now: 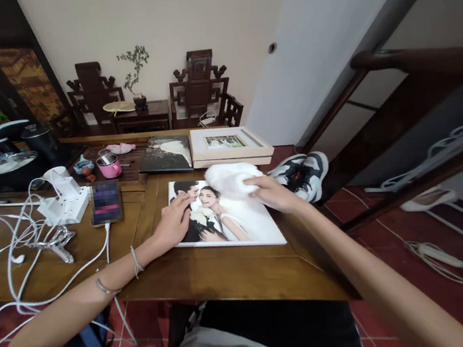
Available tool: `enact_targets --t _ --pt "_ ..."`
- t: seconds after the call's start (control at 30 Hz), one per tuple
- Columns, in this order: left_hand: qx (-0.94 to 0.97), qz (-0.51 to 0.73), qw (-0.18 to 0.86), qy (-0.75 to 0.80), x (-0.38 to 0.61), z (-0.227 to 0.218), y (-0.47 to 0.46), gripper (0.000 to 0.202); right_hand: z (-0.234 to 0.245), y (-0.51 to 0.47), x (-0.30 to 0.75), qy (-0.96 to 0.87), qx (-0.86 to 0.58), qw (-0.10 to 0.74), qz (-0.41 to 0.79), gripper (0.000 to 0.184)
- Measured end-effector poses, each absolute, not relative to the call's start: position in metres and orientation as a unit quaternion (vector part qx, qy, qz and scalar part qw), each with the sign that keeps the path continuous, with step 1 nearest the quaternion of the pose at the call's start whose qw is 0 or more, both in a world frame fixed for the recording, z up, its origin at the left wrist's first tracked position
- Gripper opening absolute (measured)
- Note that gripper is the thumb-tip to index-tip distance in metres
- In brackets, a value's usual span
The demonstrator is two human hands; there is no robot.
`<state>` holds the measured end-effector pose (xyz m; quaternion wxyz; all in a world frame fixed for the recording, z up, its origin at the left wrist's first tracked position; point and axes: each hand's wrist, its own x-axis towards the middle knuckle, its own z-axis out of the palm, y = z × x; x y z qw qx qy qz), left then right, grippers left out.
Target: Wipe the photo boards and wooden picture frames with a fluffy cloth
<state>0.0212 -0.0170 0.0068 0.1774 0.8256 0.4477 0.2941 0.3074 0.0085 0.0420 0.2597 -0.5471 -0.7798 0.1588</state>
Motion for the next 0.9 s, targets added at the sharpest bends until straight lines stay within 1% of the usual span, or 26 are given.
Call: enact_targets --t 0.1,0.17,0.27,0.37,0.47,0.57,0.63,0.73,0.83,0.9 --pt "0.824 0.286 0.18 0.454 0.022 0.008 -0.018 0.04 0.033 -0.036 0.332 -0.768 -0.573 0.244 0.152 0.039" --pt "0.82 0.284 0.183 0.462 0.023 0.009 -0.019 0.04 0.032 -0.081 0.335 -0.785 -0.564 0.204 0.155 0.041" --pt "0.809 0.283 0.185 0.48 0.025 0.01 -0.019 0.043 0.042 -0.143 0.329 -0.836 -0.497 0.151 0.178 0.041" --pt "0.808 0.272 0.179 0.491 0.026 0.011 -0.018 0.046 0.054 -0.164 0.327 -0.872 -0.426 0.114 0.214 0.04" --pt "0.814 0.253 0.171 0.495 0.026 0.012 -0.018 0.045 0.058 -0.136 0.333 -0.87 -0.427 0.11 0.22 0.043" --pt "0.825 0.231 0.162 0.49 0.025 0.014 -0.017 0.045 0.053 -0.076 0.335 -0.858 -0.459 0.132 0.189 0.05" --pt "0.829 0.222 0.156 0.488 0.025 0.015 -0.017 0.044 0.049 -0.036 0.331 -0.85 -0.479 0.162 0.146 0.05" --pt "0.831 0.221 0.149 0.488 0.024 0.014 -0.016 0.042 0.046 0.008 0.319 -0.842 -0.495 0.182 0.118 0.048" --pt "0.828 0.235 0.144 0.488 0.023 0.011 -0.015 0.042 0.042 0.017 0.311 -0.843 -0.494 0.181 0.113 0.049" --pt "0.826 0.238 0.143 0.49 0.023 0.01 -0.014 0.043 0.037 0.0 0.31 -0.849 -0.488 0.172 0.104 0.051"
